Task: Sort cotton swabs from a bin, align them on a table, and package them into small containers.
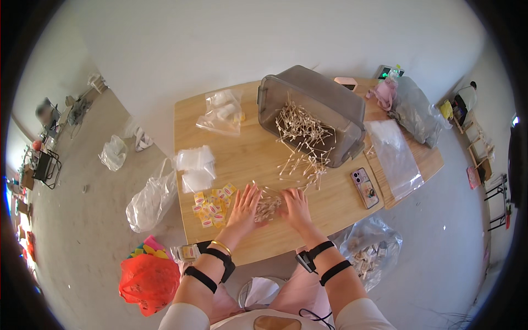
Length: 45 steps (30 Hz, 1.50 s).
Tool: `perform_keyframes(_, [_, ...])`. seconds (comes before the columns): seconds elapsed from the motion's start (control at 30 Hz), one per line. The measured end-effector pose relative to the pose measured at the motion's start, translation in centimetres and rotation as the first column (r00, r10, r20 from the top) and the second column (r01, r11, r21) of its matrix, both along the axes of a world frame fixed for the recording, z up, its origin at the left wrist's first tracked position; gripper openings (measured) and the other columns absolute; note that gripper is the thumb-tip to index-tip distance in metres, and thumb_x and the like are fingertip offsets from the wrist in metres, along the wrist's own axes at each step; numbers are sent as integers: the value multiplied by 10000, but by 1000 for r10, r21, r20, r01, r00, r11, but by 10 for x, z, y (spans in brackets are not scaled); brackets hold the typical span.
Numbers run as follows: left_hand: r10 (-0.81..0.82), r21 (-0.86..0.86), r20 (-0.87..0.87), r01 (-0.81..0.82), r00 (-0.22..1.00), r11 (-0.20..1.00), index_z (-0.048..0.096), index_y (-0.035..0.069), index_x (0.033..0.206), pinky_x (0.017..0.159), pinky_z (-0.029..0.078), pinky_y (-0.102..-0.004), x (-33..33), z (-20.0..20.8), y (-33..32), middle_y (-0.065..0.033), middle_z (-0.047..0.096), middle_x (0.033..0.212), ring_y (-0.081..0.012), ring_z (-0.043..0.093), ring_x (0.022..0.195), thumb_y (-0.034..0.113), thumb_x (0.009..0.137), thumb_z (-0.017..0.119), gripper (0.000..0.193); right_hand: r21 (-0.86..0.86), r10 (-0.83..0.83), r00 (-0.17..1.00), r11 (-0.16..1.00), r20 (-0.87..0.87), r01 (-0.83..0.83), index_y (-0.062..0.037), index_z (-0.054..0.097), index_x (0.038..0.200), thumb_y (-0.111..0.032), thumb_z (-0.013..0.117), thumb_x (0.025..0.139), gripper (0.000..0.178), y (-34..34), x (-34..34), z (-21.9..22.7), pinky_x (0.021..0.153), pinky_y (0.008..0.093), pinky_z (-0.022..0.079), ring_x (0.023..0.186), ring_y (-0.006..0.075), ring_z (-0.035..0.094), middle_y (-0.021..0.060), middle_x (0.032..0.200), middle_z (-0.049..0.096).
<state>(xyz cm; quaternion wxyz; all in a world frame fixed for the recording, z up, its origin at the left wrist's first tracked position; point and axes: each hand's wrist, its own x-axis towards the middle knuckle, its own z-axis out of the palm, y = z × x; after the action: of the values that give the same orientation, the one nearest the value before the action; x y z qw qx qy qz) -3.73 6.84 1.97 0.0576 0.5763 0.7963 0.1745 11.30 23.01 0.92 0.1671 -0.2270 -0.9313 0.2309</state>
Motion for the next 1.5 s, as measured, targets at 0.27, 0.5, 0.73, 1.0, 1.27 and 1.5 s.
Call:
perform_keyframes(0.27, [-81, -229, -58, 66, 995, 971, 202, 60, 1554, 1242, 102, -492, -12, 21, 1, -170, 383, 1517, -325, 311, 1449, 644, 646, 786, 1227, 17, 84, 996, 996, 30, -85, -124, 604, 1257, -141, 707, 771, 497, 7, -10, 7, 1012, 477, 387, 1202, 327, 475, 86, 1224, 531])
perform_keyframes(0.5, [102, 50, 145, -110, 984, 993, 447, 30, 1374, 1090, 345, -485, 1, 8, -27, -182, 545, 1298, -347, 487, 1238, 290, 800, 750, 700, -76, 117, 993, 990, -25, -118, -147, 709, 1076, -34, 614, 795, 317, -2, -39, 0, 984, 454, 415, 1103, 298, 537, 65, 1102, 586])
perform_keyframes(0.73, [155, 91, 134, -168, 979, 982, 426, 24, 1388, 1132, 308, -499, -7, -2, -37, -179, 489, 1384, -379, 413, 1326, 236, 822, 724, 674, -95, 204, 978, 975, 35, -200, -137, 714, 1042, 1, 583, 825, 288, -17, -38, -8, 940, 440, 437, 1104, 297, 543, 47, 1106, 594])
perform_keyframes(1.0, [-6, 89, 117, -4, 993, 996, 281, 35, 1506, 1215, 190, -520, 5, -6, -42, -177, 368, 1527, -357, 257, 1473, 450, 741, 812, 1020, -86, 93, 984, 991, -155, -107, -75, 646, 1148, -2, 596, 815, 345, -12, -3, 0, 955, 452, 460, 1135, 336, 525, 86, 1176, 585])
perform_keyframes(1.27, [-53, 23, 37, 52, 998, 998, 341, 47, 1494, 1217, 187, -513, 16, -13, -4, -123, 388, 1532, -314, 288, 1467, 453, 812, 738, 888, -41, 11, 996, 999, -85, -15, -101, 606, 1249, -18, 626, 778, 479, -3, 20, 5, 989, 462, 430, 1182, 336, 501, 93, 1300, 532])
perform_keyframes(1.5, [-41, 70, -49, 44, 998, 997, 440, 49, 1445, 1204, 201, -521, 25, -21, -3, -102, 386, 1547, -317, 311, 1456, 446, 889, 645, 714, 31, 35, 999, 999, -24, -34, -134, 614, 1226, -57, 683, 784, 454, 23, 16, 4, 959, 449, 436, 1160, 312, 508, 73, 1248, 536])
